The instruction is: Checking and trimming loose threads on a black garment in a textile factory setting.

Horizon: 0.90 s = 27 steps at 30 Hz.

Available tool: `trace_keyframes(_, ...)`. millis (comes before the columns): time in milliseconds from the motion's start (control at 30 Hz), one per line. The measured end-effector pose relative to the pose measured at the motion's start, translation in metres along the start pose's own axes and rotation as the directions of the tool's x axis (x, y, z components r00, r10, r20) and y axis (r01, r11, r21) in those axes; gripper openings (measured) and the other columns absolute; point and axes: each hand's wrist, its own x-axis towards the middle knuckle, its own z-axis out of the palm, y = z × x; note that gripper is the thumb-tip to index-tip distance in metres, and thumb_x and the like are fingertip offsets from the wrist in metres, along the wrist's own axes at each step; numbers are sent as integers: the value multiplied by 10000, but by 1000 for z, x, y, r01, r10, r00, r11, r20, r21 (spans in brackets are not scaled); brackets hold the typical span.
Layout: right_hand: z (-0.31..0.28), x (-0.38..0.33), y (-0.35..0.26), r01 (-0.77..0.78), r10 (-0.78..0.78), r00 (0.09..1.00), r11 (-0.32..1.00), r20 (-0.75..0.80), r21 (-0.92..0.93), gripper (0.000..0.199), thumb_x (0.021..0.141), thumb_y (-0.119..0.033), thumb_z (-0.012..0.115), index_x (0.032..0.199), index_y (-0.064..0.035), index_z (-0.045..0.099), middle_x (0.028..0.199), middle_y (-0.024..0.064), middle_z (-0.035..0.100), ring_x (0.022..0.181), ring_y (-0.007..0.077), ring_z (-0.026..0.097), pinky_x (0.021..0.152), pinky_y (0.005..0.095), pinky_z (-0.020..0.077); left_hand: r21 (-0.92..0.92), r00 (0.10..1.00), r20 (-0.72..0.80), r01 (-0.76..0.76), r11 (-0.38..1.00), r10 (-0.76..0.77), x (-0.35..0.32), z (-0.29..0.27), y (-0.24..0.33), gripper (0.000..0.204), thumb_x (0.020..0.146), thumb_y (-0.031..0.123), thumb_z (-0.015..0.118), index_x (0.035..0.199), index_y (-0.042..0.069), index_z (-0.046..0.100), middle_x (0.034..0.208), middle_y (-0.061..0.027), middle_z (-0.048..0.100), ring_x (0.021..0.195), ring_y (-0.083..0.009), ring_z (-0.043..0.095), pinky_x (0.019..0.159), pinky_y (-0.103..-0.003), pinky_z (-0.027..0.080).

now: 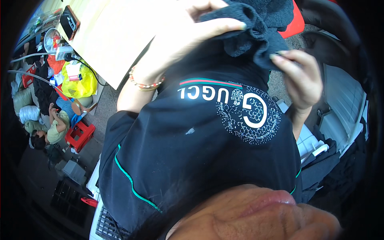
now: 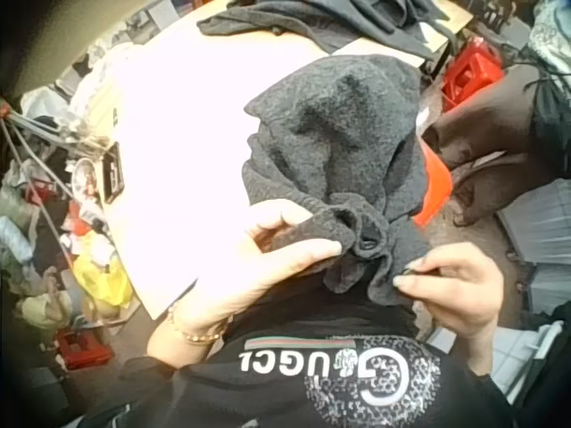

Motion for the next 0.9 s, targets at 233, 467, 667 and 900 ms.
trace_keyframes(233,26,31,2,251,-253,967,965,-14,-71,202,683,-54,740,880,-15,714,875,103,677,733,208,680,573,273,525,328,828,208,-561,761,521,21,17,-13,129,825,32,731,918,-2,648,802,-38,604,672,-81,530,601,-230,441)
trace_keyframes(467,31,28,10,157,-158,982,987,-103,-12,284,582,23,785,852,-44,730,775,36,614,669,161,592,536,262,464,328,938,228,-328,886,262,13,11,-24,220,900,174,683,1026,-6,680,823,-20,651,733,-56,571,661,-214,448)
trace_keyframes(667,29,24,13,54,-47,994,996,-96,70,318,565,62,767,869,-28,729,776,53,604,676,165,590,556,260,464,298,951,221,-278,913,218,12,13,-31,281,872,177,707,1069,-18,662,894,-42,661,729,-80,565,650,-224,447)
trace_keyframes(900,35,24,18,0,18,995,986,-100,170,312,638,107,741,924,-20,738,817,71,631,687,137,612,570,237,476,481,879,212,-474,738,426,13,14,-34,360,755,153,806,1050,-7,675,948,-72,680,771,-122,629,643,-235,493)
